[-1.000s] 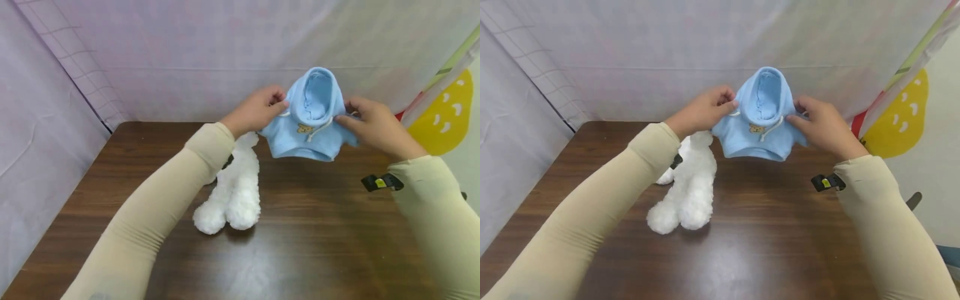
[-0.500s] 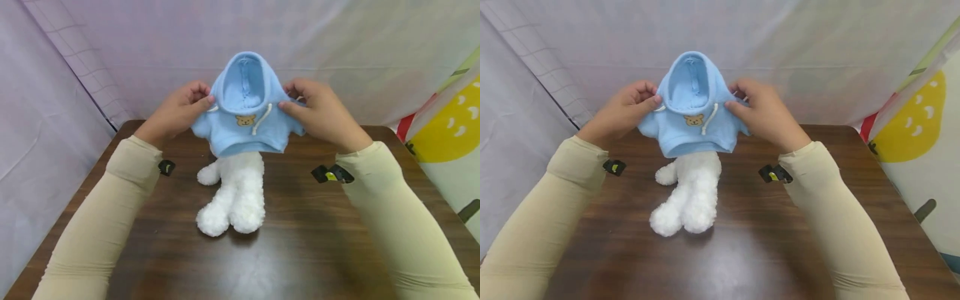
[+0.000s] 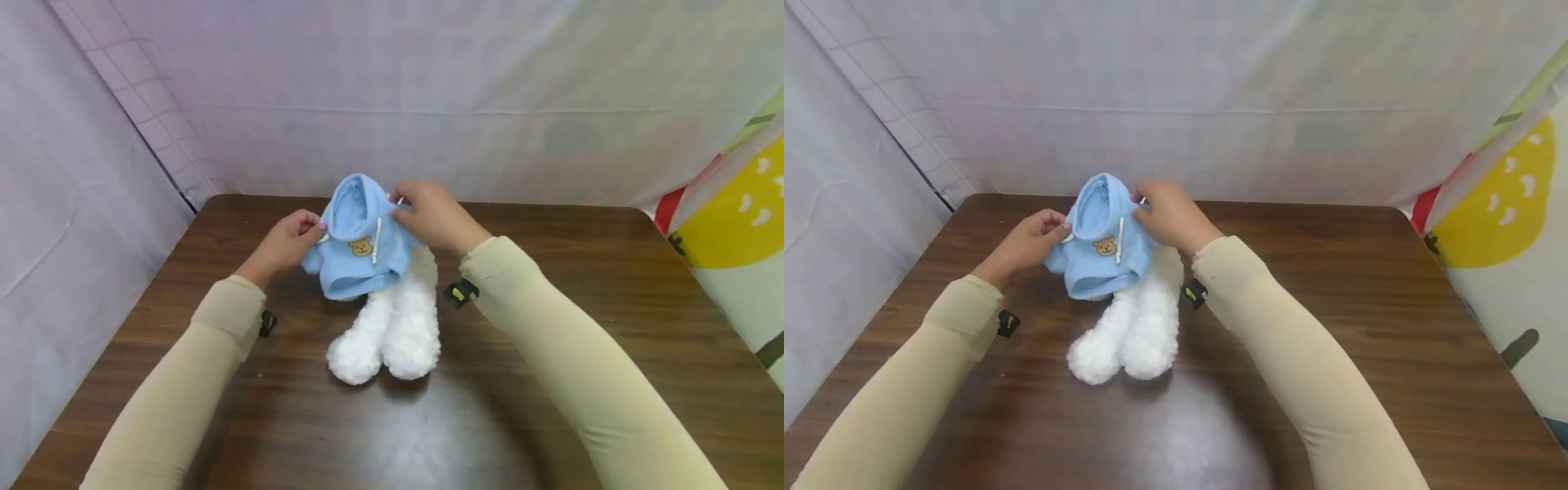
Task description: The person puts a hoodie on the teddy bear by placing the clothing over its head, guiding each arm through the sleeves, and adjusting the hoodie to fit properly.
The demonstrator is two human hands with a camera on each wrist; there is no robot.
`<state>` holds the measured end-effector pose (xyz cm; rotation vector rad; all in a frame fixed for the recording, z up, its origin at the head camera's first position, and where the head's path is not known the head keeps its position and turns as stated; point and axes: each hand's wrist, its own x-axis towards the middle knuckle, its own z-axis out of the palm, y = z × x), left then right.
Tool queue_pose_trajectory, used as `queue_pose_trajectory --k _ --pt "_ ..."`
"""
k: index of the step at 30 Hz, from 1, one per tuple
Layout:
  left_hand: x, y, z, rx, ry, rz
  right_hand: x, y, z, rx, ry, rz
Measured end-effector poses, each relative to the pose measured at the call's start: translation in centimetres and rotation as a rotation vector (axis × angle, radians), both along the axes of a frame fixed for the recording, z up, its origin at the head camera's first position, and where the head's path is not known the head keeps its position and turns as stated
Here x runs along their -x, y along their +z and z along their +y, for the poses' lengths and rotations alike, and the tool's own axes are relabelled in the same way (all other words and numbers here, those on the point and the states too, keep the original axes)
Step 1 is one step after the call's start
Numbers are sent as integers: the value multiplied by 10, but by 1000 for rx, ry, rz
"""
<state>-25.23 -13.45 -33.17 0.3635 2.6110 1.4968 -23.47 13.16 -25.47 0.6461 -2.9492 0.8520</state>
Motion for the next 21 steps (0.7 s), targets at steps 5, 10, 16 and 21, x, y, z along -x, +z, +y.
queue_pose_trajectory --k 5,10,16,21 --pt "-1 -11 19 -12 -25 -97 5 -11 19 -27 -41 -34" --pt "-1 -15 30 -41 -98 -137 7 -23 44 -14 -80 -59" --pt "-5 -15 45 -41 -185 -150 2 -39 69 -18 -114 -89" --pt "-14 -11 52 -15 -264 -168 -10 -40 82 -71 -86 -78"
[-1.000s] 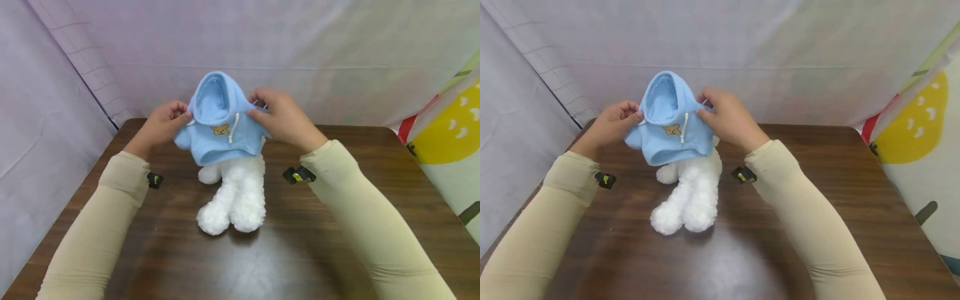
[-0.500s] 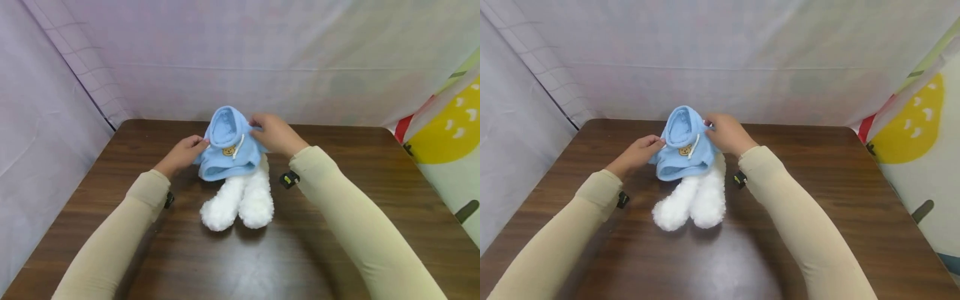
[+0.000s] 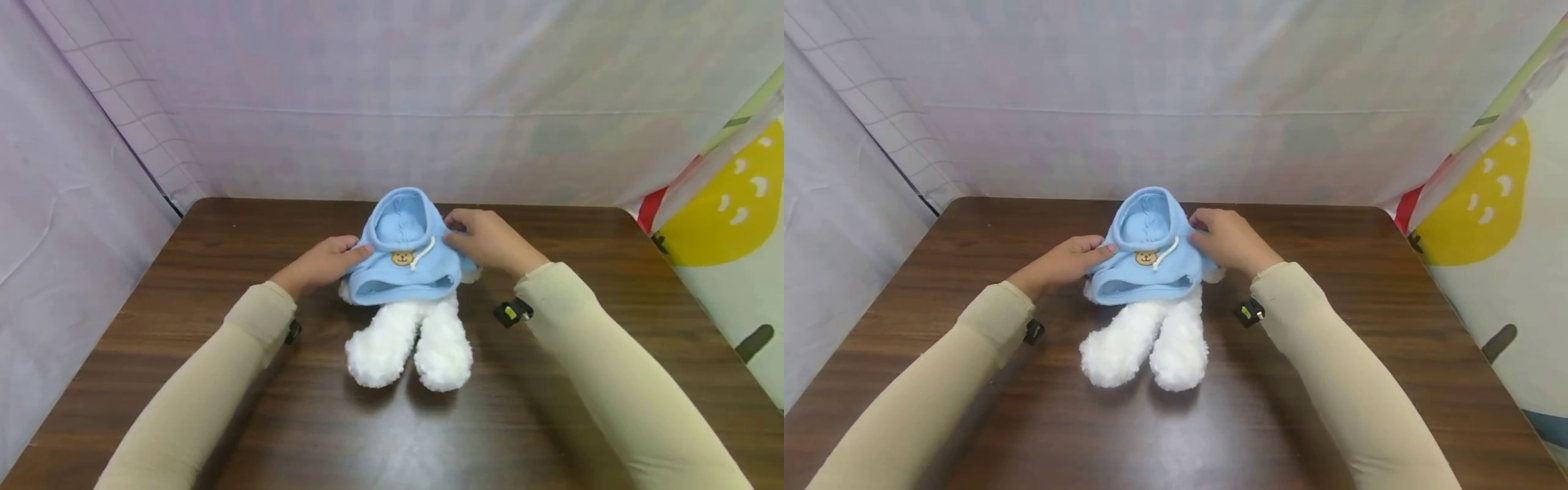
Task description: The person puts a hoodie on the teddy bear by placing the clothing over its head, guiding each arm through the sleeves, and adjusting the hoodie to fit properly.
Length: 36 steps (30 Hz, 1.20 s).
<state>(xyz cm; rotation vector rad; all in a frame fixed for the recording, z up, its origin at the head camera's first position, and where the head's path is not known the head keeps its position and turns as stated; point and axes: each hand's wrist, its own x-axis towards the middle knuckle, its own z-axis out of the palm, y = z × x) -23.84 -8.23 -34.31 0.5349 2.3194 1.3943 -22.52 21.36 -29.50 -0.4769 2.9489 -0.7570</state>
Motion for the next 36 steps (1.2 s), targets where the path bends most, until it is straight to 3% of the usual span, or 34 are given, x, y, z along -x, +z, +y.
queue_pose_trajectory --k 4,9,16,21,26,31,36 --pt "-9 2 4 44 -99 -4 -13 2 11 -33 63 7" --pt "-18 1 7 100 -202 18 -30 4 25 -44 124 -68" --pt "-28 -3 10 59 -266 26 -48 2 31 -33 205 -126" --pt "-30 -3 12 63 -247 31 -51 0 32 -3 216 -156" --pt "-27 0 9 73 -202 29 -45 2 30 -18 240 -104" --pt "-17 12 2 35 -182 77 -39 17 23 -21 224 -40" --pt "-4 32 -5 -10 -132 127 -28 40 15 -8 159 41"
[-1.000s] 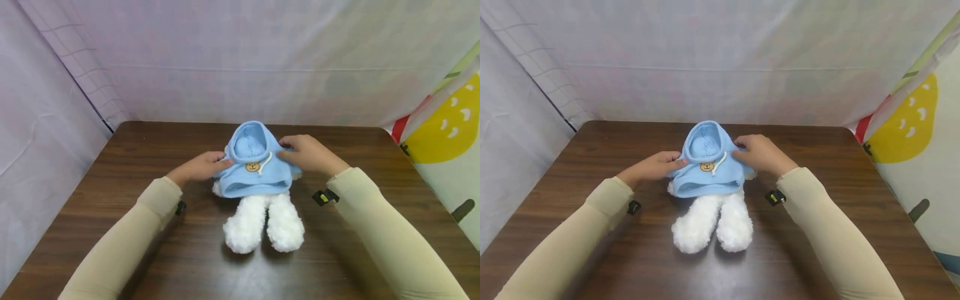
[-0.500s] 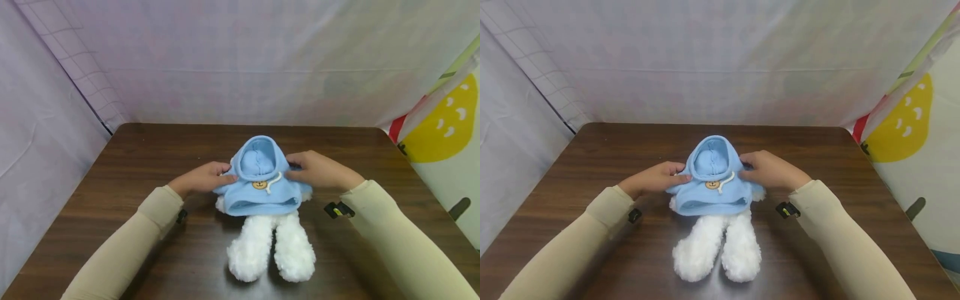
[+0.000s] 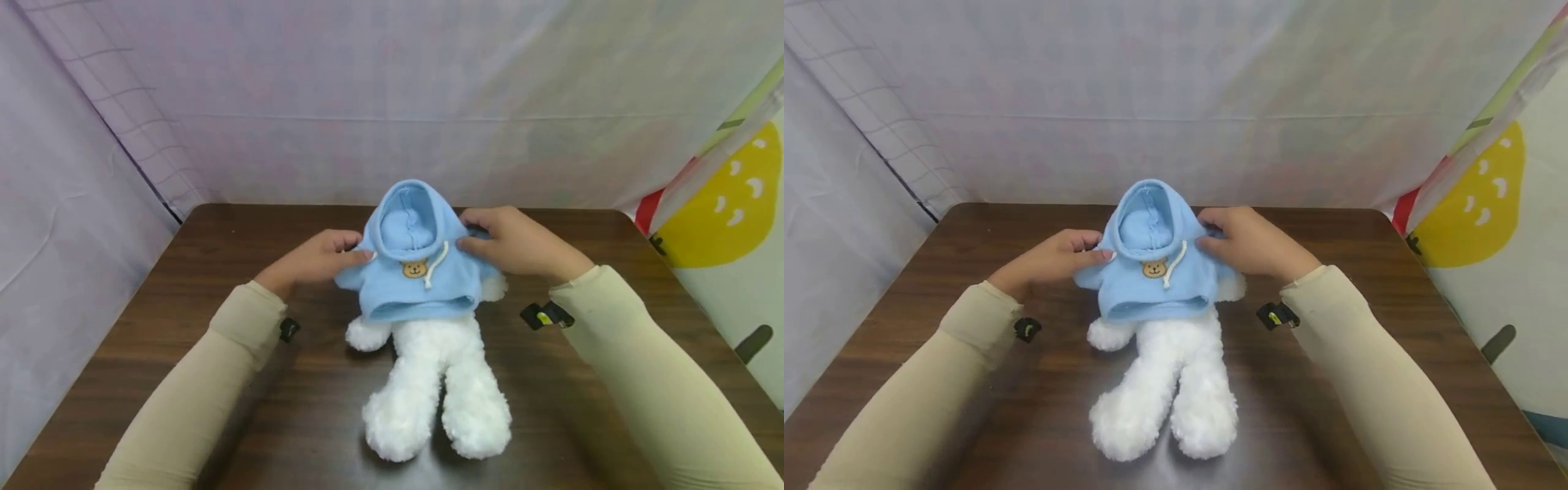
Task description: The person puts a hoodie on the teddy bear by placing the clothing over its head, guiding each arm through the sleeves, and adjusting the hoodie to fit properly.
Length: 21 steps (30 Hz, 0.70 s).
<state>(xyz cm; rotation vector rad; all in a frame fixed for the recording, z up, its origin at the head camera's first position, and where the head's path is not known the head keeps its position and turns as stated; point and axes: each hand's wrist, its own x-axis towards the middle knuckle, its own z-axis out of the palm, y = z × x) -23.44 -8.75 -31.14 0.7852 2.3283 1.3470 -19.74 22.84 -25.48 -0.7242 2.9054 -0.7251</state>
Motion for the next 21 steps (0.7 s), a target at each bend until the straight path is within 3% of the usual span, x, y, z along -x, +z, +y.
queue_pose_trajectory --k 6,10,13,16,18,21 --pt "18 27 3 1 169 139 25 25 -7 83 -115 80" --pt "34 33 14 -12 275 251 48 26 -5 181 -194 116" --pt "49 23 25 -34 356 304 68 10 -4 253 -243 139" --pt "62 2 34 -40 418 310 86 -19 -5 279 -279 129" --pt "67 -13 38 12 450 300 95 -42 -7 260 -288 94" --pt "66 -32 39 164 479 266 101 -73 -11 200 -277 11"
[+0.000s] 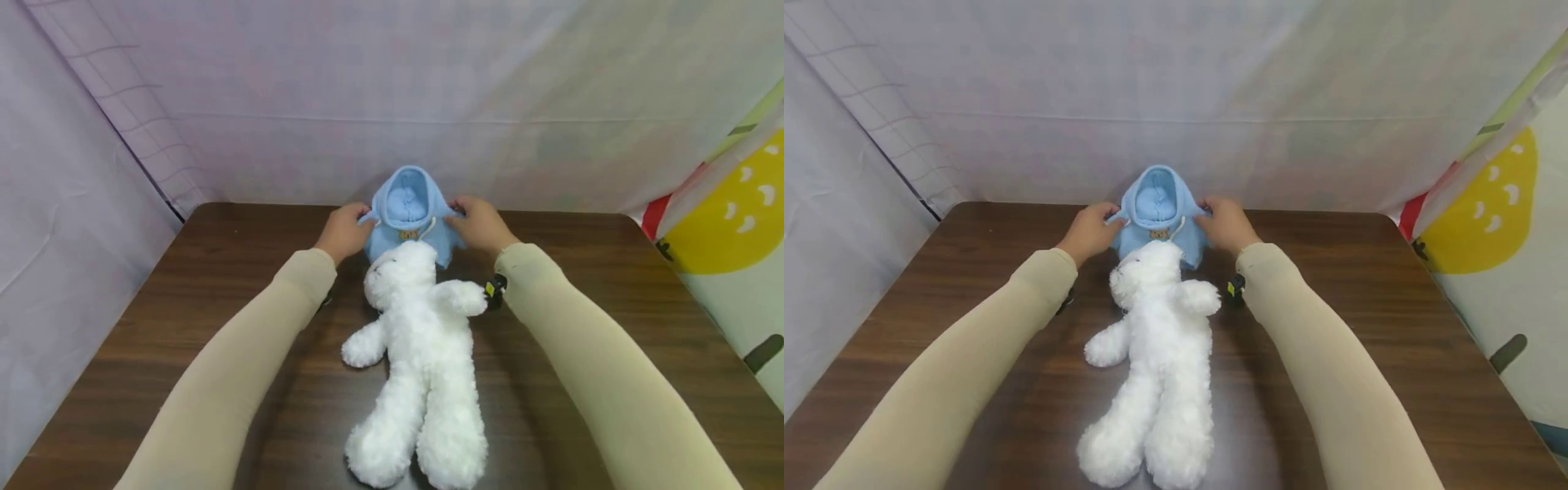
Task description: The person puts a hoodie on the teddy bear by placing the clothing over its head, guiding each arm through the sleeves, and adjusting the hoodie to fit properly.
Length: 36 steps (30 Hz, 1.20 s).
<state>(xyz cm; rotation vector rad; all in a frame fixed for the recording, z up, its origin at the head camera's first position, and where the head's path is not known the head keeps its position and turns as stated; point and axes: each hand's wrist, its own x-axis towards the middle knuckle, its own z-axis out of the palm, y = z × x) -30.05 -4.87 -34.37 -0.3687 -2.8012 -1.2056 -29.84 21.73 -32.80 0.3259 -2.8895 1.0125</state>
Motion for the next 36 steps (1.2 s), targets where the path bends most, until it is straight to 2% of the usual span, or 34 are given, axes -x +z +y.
queue_pose_trajectory --k 3,5,7,9,12,15,19,21,26,33,36 --pt "-8 -13 -3 114 60 -36 -5 -21 -4 -127 45 -65" --pt "-13 -18 -6 134 66 -11 -12 -27 -7 -224 76 -36" --pt "-15 -20 -9 133 5 14 -18 -27 -10 -281 136 12" --pt "-16 -21 -10 168 -110 24 -21 -28 -11 -302 205 51" --pt "-17 -23 -9 272 -268 -21 -22 -31 -13 -313 325 19" --pt "-18 -27 -5 391 -320 -29 -21 -35 -12 -350 370 -42" --pt "-23 -31 -1 445 -345 9 -22 -36 -10 -343 343 -124" --pt "-26 -32 -2 432 -356 15 -23 -33 -8 -302 310 -170" --pt "-32 -30 -9 296 -348 -106 -29 -16 -5 -205 254 -205" --pt "-40 -26 -14 0 -336 -441 -39 8 -9 -8 212 -309" --pt "-43 -25 -14 -3 -365 -515 -44 15 -10 43 233 -357"
